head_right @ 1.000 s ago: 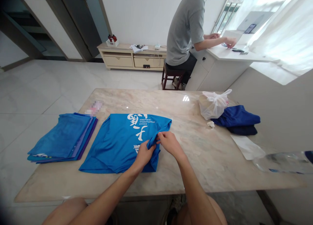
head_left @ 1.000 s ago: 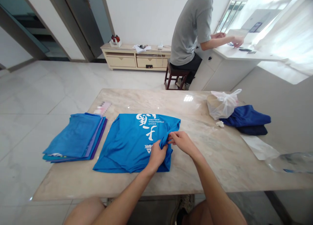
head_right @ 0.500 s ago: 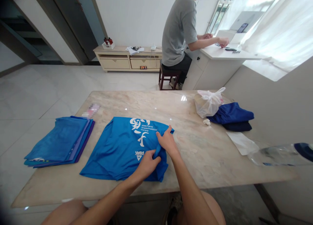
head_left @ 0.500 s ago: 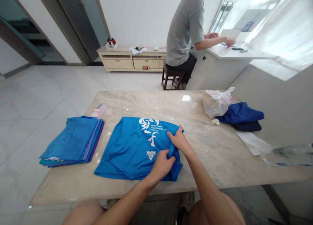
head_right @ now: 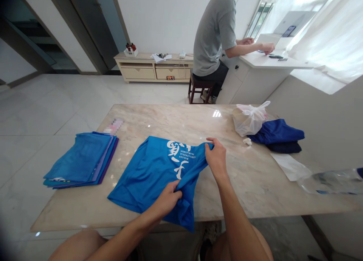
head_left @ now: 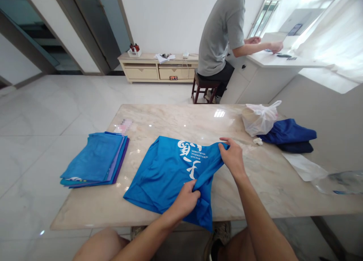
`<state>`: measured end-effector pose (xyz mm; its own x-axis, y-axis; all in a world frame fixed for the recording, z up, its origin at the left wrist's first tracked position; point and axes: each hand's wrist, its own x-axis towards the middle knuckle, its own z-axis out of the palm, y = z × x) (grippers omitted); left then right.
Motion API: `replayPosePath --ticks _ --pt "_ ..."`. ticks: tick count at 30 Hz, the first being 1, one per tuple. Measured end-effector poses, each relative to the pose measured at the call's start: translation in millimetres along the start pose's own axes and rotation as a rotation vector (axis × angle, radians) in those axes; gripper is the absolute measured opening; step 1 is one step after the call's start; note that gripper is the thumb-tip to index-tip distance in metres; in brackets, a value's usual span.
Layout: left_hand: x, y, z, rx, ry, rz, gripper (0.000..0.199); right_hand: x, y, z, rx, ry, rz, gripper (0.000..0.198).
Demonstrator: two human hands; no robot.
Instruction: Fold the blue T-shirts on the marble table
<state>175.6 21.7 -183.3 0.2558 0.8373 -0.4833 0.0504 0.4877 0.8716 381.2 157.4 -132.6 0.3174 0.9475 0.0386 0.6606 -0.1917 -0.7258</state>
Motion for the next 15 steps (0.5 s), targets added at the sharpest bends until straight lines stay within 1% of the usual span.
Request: replayPosePath --ticks 2,5,9,12,15 --pt "-1 -1 -17 -0.008 0.049 -0.01 0.021 0 -1 2 -0.024 -0.008 -0.007 0.04" --pt "-8 -6 -46 0.033 0.129 0.023 0.025 -1 2 8 -0.041 -0.031 -0.006 0.035" --pt "-22 -12 -75 0.095 0.148 0.092 0.031 -2 -4 20 -0.034 -0.032 -0.036 0.033" --pt "-30 -8 -91 0.109 0.163 0.157 0.033 2 -29 30 -0.036 -0.057 -0.031 0.035" --pt "-41 -1 -109 0.067 0.202 0.168 0.039 9 -69 48 -0.041 -0.12 -0.035 0.039"
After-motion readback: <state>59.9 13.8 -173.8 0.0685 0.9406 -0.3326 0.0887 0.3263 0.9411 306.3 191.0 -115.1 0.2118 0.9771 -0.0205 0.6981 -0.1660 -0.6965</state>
